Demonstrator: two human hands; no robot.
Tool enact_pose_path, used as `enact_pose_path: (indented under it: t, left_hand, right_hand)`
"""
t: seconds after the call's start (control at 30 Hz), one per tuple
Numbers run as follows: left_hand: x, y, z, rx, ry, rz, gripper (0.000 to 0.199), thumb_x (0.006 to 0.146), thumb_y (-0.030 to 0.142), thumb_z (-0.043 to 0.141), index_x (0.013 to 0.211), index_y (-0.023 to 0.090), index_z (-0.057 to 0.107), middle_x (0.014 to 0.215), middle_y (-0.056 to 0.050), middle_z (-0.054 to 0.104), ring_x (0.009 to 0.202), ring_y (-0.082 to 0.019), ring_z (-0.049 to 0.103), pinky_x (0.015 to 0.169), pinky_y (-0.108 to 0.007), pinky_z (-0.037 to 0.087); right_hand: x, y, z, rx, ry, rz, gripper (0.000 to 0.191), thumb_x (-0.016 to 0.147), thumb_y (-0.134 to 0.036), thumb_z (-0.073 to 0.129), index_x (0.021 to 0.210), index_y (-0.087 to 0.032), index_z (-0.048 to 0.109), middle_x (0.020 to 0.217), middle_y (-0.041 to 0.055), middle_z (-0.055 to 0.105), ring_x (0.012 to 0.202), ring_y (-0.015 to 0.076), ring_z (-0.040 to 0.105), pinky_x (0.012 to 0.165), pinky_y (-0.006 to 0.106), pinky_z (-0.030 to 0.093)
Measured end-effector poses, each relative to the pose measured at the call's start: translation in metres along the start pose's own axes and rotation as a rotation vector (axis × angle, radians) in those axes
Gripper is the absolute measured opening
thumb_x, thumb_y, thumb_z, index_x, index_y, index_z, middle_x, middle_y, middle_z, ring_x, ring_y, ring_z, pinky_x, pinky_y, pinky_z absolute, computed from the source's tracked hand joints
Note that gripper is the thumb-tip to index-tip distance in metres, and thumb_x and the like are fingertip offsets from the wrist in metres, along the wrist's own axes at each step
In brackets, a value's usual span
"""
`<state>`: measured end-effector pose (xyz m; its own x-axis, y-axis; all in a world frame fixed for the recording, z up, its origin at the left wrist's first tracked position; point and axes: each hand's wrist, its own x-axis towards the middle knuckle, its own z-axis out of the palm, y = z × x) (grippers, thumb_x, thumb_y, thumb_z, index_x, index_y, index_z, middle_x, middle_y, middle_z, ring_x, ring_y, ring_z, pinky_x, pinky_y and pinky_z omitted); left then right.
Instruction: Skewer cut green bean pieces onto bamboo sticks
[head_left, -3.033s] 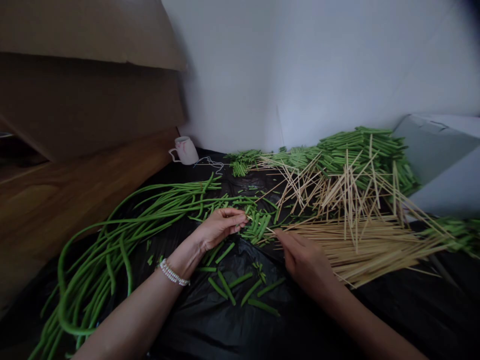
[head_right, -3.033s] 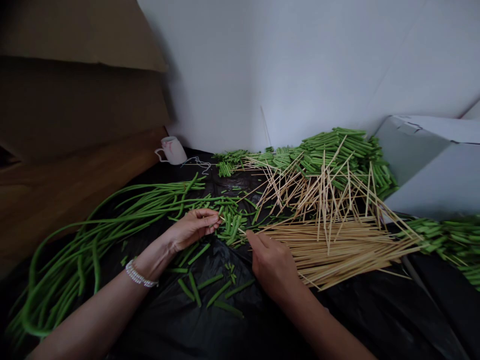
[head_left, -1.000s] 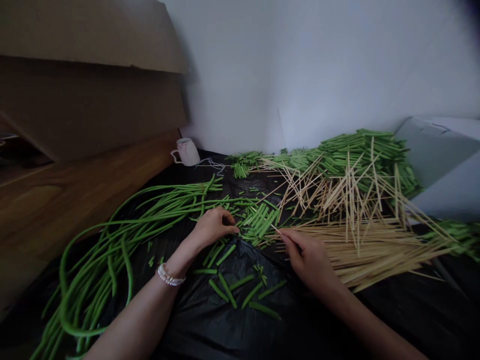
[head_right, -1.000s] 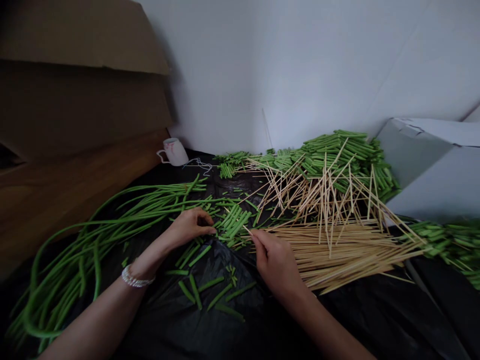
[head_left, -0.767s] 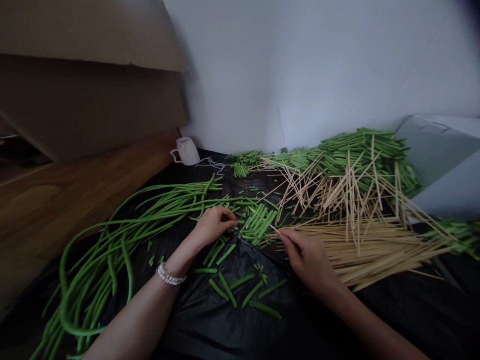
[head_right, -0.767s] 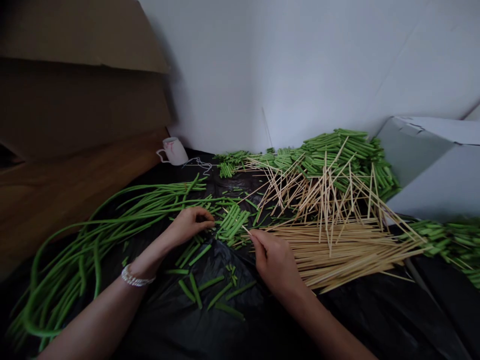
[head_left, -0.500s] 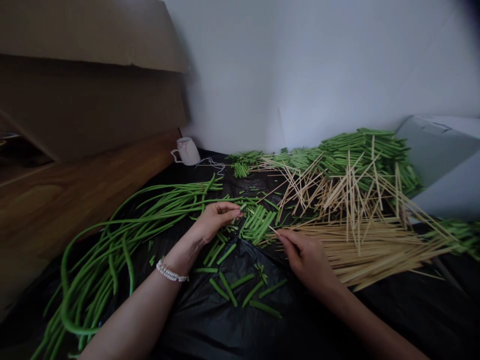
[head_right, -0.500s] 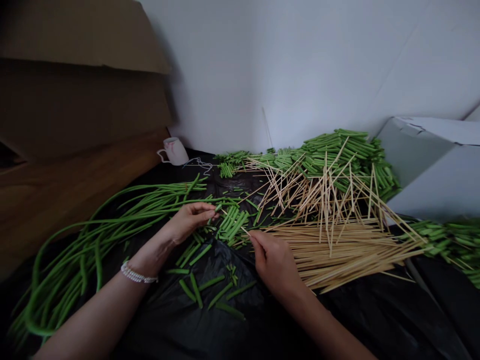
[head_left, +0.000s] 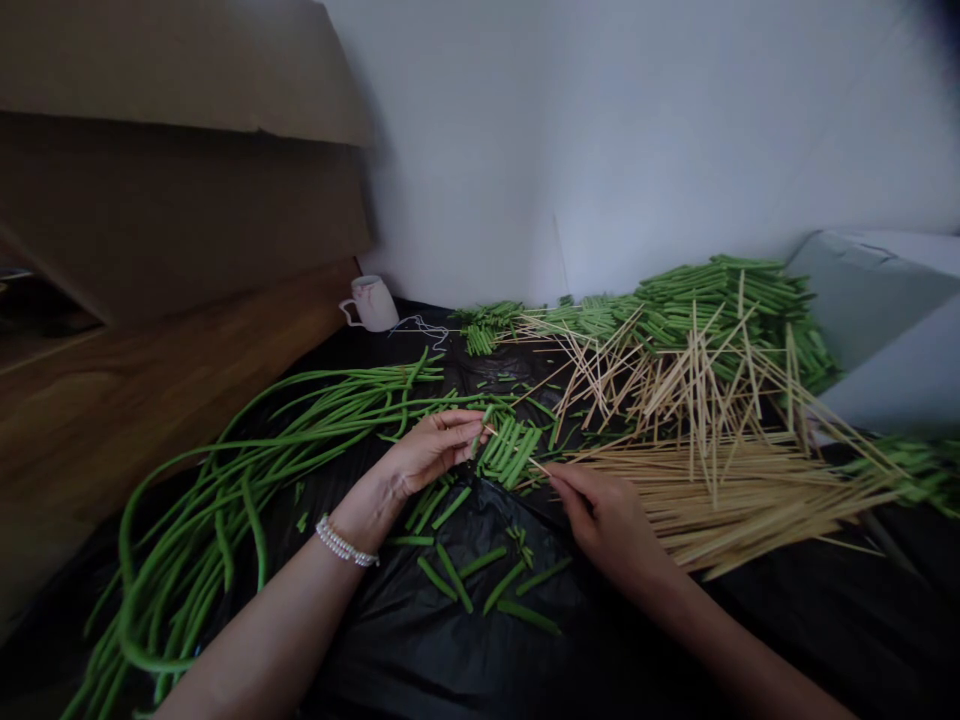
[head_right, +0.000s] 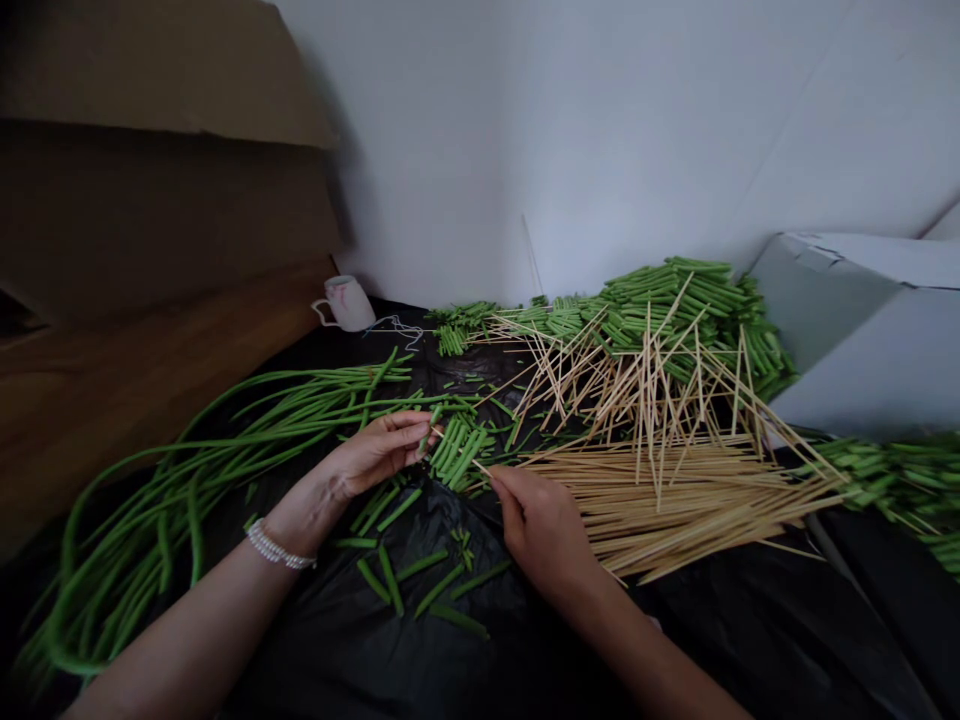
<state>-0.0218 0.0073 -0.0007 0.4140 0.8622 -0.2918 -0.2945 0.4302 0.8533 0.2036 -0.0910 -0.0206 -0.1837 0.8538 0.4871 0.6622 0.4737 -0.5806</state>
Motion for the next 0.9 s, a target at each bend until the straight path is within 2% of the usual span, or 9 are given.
enact_pose_path:
  t: [0.2,0.37,0.57,0.67,0.8,0.9]
  left_hand:
    - [-0.0007,0.0006,0.0006,0.009,0.017,-0.002,0.022,0.062,0.014,0.082,0.083,0.014,0.073,0.079,-0.004,0.073,0.071,-0.01,0.067,0.062,-0.017,0.051]
    - [0.0006,-0.0006,0.0001,0.034,0.022,0.034,0.025,0.058,0.014,0.084,0.081,0.013,0.073,0.076,-0.004,0.073,0.07,-0.011,0.067,0.066,-0.019,0.051]
    - [-0.0003,-0.0035,0.0012,0.143,0.047,0.07,0.029,0.055,0.019,0.085,0.081,0.013,0.073,0.074,-0.005,0.073,0.069,-0.011,0.066,0.064,-0.02,0.048]
    - [-0.001,-0.0054,0.0044,0.254,0.068,0.129,0.029,0.056,0.022,0.085,0.081,0.014,0.073,0.073,-0.004,0.073,0.065,-0.011,0.063,0.063,-0.022,0.047]
    - [-0.0013,-0.0079,0.0088,0.446,0.138,0.267,0.029,0.057,0.025,0.084,0.08,0.013,0.073,0.077,-0.005,0.073,0.07,-0.013,0.064,0.072,-0.026,0.047]
    - [-0.0021,-0.0075,0.0096,0.386,0.104,0.247,0.03,0.062,0.032,0.081,0.084,0.014,0.074,0.079,-0.005,0.073,0.072,-0.013,0.063,0.072,-0.026,0.047]
  right_hand:
    - [0.0006,0.0011,0.0004,0.004,-0.007,0.003,0.025,0.09,-0.018,0.046,0.101,-0.02,0.068,0.097,0.005,0.074,0.087,0.0188,0.07,0.076,0.031,0.055]
    - [0.001,0.001,0.0001,-0.019,-0.003,-0.005,0.026,0.09,-0.019,0.045,0.1,-0.021,0.069,0.095,0.0055,0.074,0.083,0.0191,0.07,0.074,0.031,0.055]
    - [-0.0002,0.0022,0.0008,-0.034,-0.022,-0.012,0.027,0.09,-0.017,0.045,0.099,-0.021,0.069,0.095,0.0059,0.074,0.084,0.0192,0.07,0.076,0.031,0.055]
    - [-0.001,0.0035,0.0022,-0.044,-0.028,-0.002,0.028,0.089,-0.016,0.045,0.101,-0.022,0.069,0.096,0.0056,0.074,0.085,0.0195,0.07,0.078,0.032,0.055]
    - [-0.001,0.0047,0.003,-0.024,-0.048,-0.003,0.029,0.09,-0.016,0.044,0.103,-0.023,0.069,0.095,0.0047,0.074,0.085,0.0192,0.07,0.077,0.031,0.055]
    - [-0.0004,0.0042,0.002,-0.009,-0.031,0.003,0.028,0.09,-0.017,0.045,0.102,-0.022,0.069,0.096,0.0052,0.074,0.085,0.0193,0.07,0.075,0.03,0.055]
